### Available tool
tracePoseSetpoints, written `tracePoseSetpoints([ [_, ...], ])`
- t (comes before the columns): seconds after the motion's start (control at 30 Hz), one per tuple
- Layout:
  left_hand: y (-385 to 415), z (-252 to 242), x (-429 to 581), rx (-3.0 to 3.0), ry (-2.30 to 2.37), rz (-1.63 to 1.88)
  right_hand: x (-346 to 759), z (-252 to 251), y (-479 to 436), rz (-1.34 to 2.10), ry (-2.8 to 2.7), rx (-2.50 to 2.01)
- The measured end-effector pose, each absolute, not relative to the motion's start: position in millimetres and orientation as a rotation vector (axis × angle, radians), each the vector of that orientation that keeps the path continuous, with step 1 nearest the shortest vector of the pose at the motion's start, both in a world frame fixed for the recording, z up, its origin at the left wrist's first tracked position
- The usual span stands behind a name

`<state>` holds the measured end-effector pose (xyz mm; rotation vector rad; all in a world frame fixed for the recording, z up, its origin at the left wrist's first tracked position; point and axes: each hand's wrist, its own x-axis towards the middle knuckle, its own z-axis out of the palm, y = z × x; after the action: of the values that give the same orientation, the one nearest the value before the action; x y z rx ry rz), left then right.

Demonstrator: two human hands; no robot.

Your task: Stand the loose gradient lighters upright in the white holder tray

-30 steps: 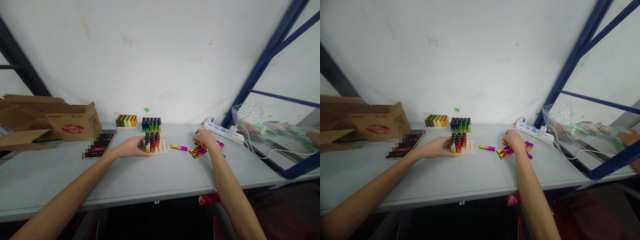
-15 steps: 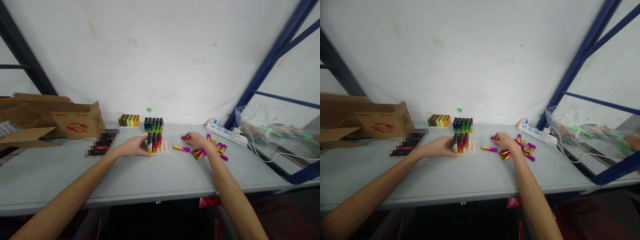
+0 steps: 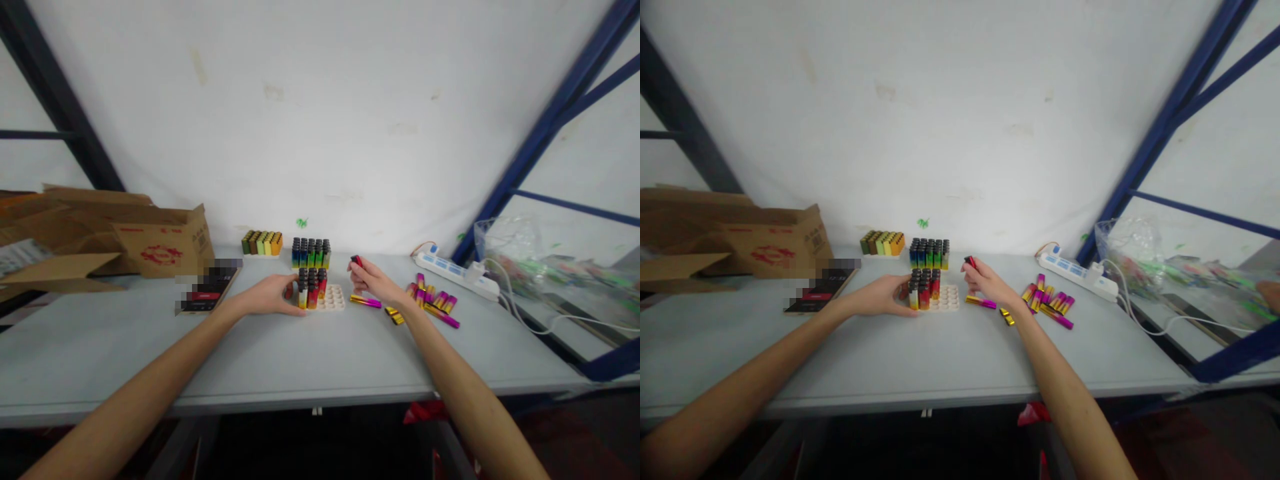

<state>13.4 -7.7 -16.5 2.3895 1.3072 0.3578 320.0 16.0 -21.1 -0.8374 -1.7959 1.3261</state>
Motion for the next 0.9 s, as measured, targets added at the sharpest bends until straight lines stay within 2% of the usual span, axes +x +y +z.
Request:
tracePoseSetpoints([
  [0.07,-8,-17,13,2.398,1.310,0.359,308,-25,13,1.275,-1.772,-0.904],
  [0.23,-8,-16,15,2.393,1.313,0.338,290,-26,2,0.853,-1.857,-1.039],
  [0.37,-10,-14,16,2.379,1.318,0.334,285,-22,-5,0.656,-1.866,-1.090],
  [0.77,-9,-14,15,2.389,1.337,0.318,288,-23,-2,0.550,-1.897,-1.057],
  [0.9,-10,-13,16,2.395,1.334,0.321,287,-24,-5,0.666,-1.928,-1.030],
])
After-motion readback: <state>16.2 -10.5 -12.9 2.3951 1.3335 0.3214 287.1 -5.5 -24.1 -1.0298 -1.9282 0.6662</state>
